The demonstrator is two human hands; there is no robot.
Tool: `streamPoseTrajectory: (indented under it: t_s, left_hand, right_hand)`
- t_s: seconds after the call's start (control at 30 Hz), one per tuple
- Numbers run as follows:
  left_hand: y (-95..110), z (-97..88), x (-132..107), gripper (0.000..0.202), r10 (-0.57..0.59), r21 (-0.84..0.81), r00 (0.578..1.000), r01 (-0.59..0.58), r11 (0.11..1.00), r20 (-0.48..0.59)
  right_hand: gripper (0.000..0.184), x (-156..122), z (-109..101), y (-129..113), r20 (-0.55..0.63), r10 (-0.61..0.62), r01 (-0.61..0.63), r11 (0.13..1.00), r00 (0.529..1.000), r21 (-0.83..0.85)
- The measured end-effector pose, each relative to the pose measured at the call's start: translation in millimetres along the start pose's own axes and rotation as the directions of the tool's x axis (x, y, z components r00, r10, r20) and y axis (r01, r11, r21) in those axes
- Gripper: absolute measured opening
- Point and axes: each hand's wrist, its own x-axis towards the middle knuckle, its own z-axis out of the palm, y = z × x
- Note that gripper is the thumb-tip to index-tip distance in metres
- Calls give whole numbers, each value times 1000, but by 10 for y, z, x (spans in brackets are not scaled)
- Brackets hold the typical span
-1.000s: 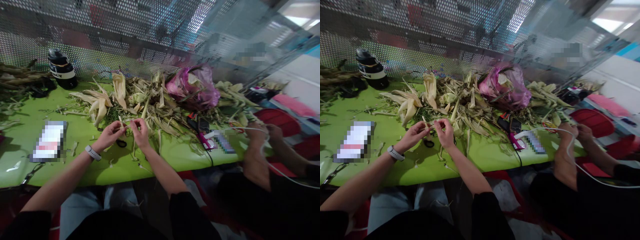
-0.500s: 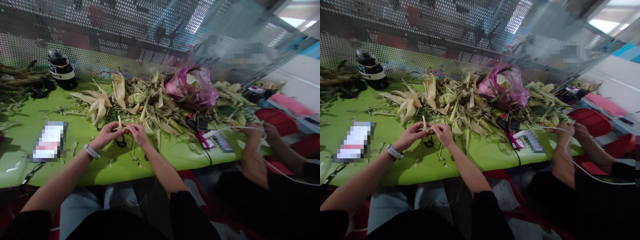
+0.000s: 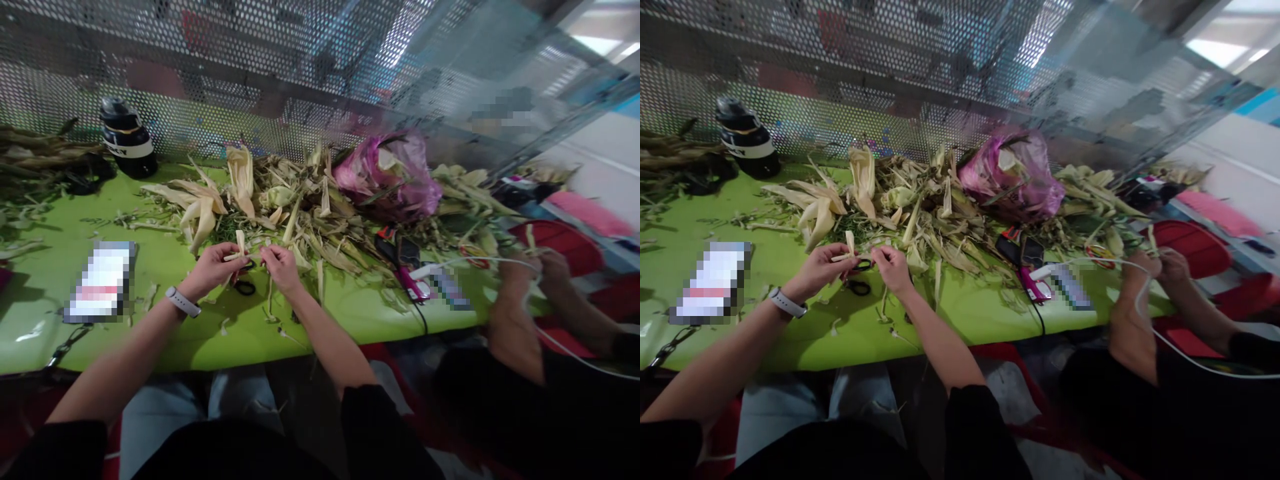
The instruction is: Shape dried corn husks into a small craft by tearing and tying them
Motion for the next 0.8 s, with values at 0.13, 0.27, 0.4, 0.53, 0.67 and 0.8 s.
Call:
streamPoseTrajectory:
  t_s: [0.13,0.27,0.4,0.53,0.67,0.8]
  left_hand:
    - [32,4,-12,31,-20,-25,994,23,999,104]
    - [38,29,-31,28,-90,67,956,74,995,280]
    - [7,50,-35,30,-95,146,940,49,988,326]
    - [-7,24,-20,30,-100,173,929,39,984,357]
    - [1,-9,-11,29,-134,189,902,59,980,411]
    - [-14,1,-19,27,-130,159,900,69,985,417]
  right_hand:
    - [40,39,-94,-81,58,-41,40,999,997,23]
    - [52,63,-158,-170,167,-75,71,997,983,28]
    - [48,45,-111,-162,395,82,-104,994,915,34]
    - [41,-1,-48,-145,354,49,-90,991,934,101]
    - [42,-36,-19,-151,241,33,-71,987,970,147]
    - [42,-9,-19,-127,253,84,-128,978,964,163]
